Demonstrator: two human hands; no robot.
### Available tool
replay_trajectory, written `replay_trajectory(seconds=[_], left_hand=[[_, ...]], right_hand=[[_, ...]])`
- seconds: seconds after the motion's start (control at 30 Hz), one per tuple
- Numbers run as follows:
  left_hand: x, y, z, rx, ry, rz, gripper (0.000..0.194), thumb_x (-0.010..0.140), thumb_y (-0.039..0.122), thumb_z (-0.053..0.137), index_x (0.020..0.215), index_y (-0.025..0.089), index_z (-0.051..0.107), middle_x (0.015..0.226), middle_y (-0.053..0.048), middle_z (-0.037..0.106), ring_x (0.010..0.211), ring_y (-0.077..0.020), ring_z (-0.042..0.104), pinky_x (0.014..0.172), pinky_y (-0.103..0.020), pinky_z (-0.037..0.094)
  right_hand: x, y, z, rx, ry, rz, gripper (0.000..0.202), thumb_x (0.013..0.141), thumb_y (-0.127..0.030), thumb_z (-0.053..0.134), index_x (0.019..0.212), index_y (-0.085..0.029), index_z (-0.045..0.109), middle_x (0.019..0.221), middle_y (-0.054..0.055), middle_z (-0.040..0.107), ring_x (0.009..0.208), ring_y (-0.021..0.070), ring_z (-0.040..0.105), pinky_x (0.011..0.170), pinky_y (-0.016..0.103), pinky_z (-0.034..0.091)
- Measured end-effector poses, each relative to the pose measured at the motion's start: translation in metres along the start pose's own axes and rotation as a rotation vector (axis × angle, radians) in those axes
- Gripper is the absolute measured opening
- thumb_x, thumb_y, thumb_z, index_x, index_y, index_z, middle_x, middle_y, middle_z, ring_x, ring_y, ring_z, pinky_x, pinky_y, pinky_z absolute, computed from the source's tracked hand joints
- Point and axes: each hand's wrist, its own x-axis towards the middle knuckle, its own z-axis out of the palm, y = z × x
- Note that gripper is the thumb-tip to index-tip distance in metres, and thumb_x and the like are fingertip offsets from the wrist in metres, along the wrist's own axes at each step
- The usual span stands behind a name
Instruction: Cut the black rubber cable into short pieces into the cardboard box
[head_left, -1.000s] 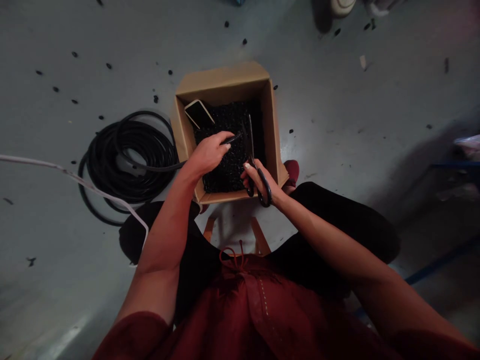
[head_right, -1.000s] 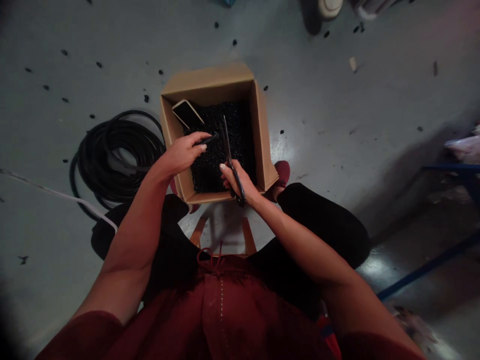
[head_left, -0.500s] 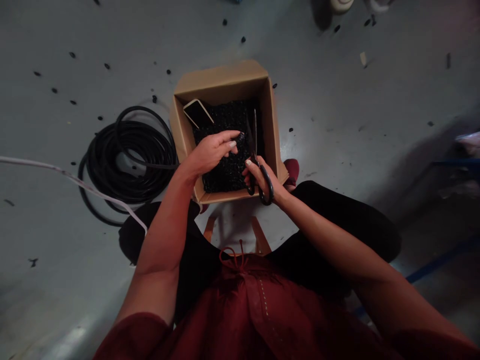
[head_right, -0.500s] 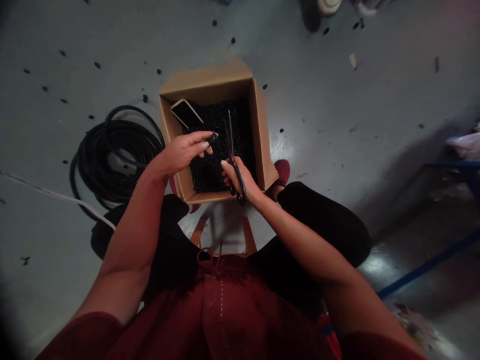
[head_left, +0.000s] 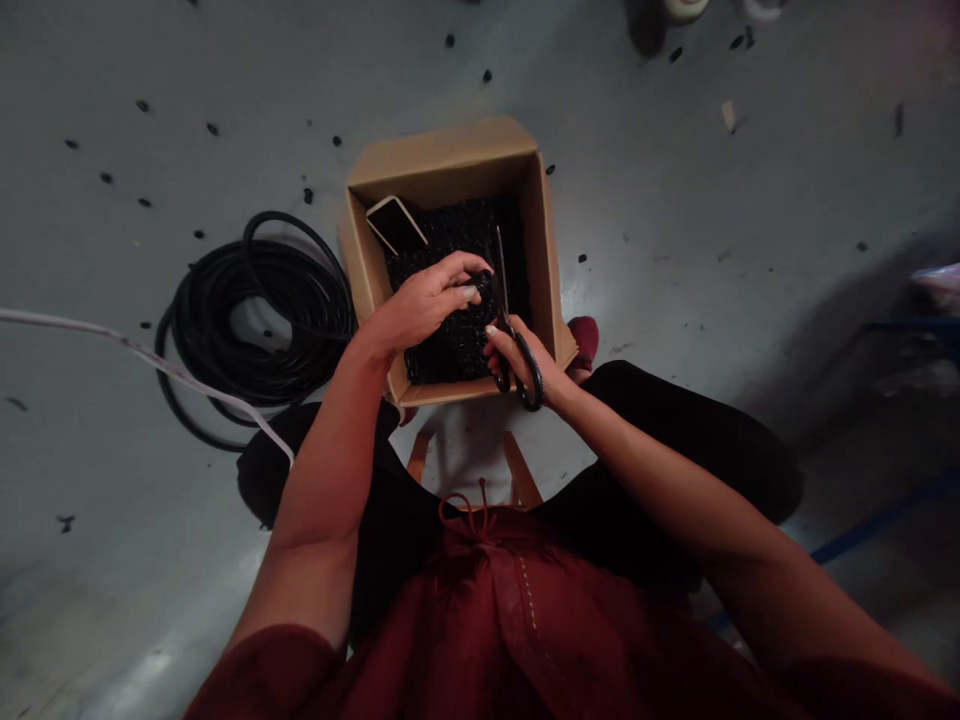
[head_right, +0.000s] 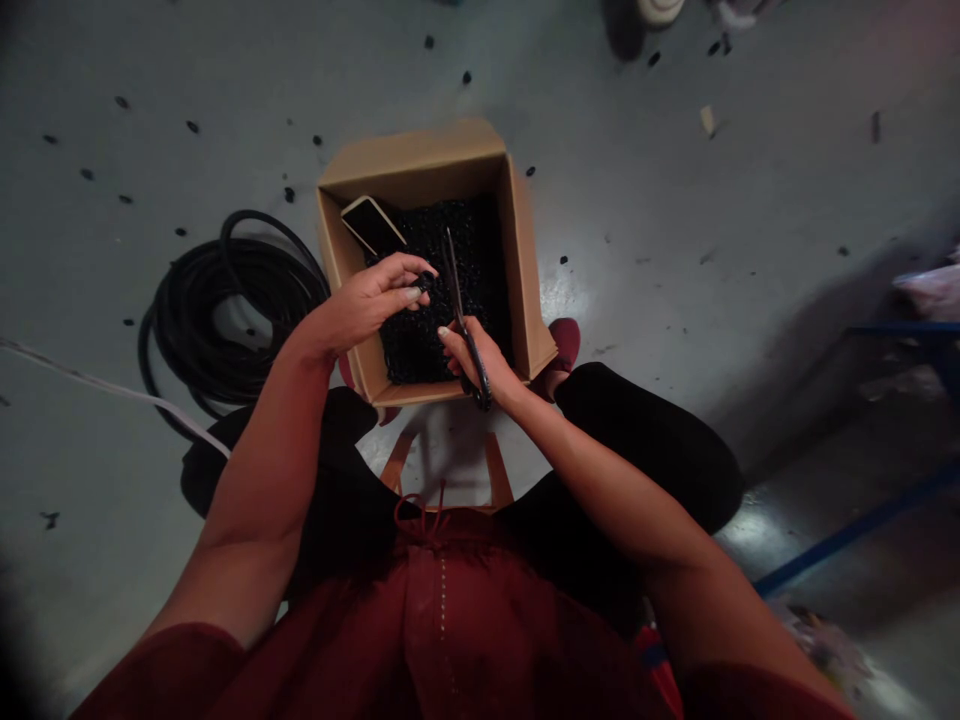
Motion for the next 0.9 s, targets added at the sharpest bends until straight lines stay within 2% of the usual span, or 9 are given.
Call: replay_trajectory(seconds=[0.13, 0.3, 0.53, 0.73, 0.9], left_hand=[[-0.002, 0.004, 0.001, 0.017, 0.003, -0.017, 0.039, 0.088, 0.019, 0.049, 0.125, 0.02, 0.061, 0.116, -0.006, 0.066, 0.103, -0.0163, 0.061, 0.095, -0.033, 0.049], [0.0, 0.005, 0.002, 0.022, 0.066, -0.052, 0.039, 0.089, 0.021, 0.046, 0.125, 0.017, 0.06, 0.101, -0.005, 0.068, 0.093, -0.0159, 0.061, 0.089, -0.033, 0.05], [0.004, -0.004, 0.002, 0.071, 0.16, -0.099, 0.03, 0.089, 0.026, 0.045, 0.106, 0.016, 0.068, 0.086, -0.004, 0.067, 0.083, -0.0165, 0.06, 0.081, -0.032, 0.05], [0.006, -0.007, 0.0, 0.108, 0.217, -0.088, 0.029, 0.089, 0.025, 0.044, 0.103, 0.018, 0.069, 0.086, -0.004, 0.068, 0.083, -0.0177, 0.06, 0.082, -0.033, 0.051], [0.005, -0.002, 0.001, 0.131, 0.196, -0.104, 0.04, 0.088, 0.021, 0.044, 0.119, 0.015, 0.067, 0.1, -0.006, 0.072, 0.097, -0.0206, 0.063, 0.092, -0.036, 0.05]], right_hand=[[0.0, -0.001, 0.0, -0.012, -0.001, 0.007, 0.023, 0.093, -0.042, 0.059, 0.096, -0.022, 0.048, 0.076, -0.003, 0.057, 0.06, 0.009, 0.056, 0.056, 0.022, 0.048], [0.001, 0.002, 0.0, -0.026, -0.001, 0.009, 0.023, 0.093, -0.042, 0.059, 0.096, -0.023, 0.049, 0.077, -0.002, 0.058, 0.06, 0.0096, 0.056, 0.056, 0.023, 0.048], [0.0, 0.001, 0.0, -0.046, -0.01, 0.019, 0.021, 0.093, -0.041, 0.058, 0.096, -0.022, 0.048, 0.077, -0.002, 0.058, 0.061, 0.0098, 0.056, 0.056, 0.023, 0.048], [0.0, 0.001, 0.001, -0.052, -0.007, 0.021, 0.019, 0.094, -0.04, 0.056, 0.097, -0.022, 0.048, 0.077, -0.002, 0.057, 0.06, 0.0094, 0.056, 0.057, 0.023, 0.048], [0.001, 0.001, 0.001, -0.062, -0.01, 0.013, 0.021, 0.093, -0.041, 0.057, 0.097, -0.022, 0.048, 0.077, -0.002, 0.057, 0.061, 0.0095, 0.056, 0.057, 0.023, 0.049]])
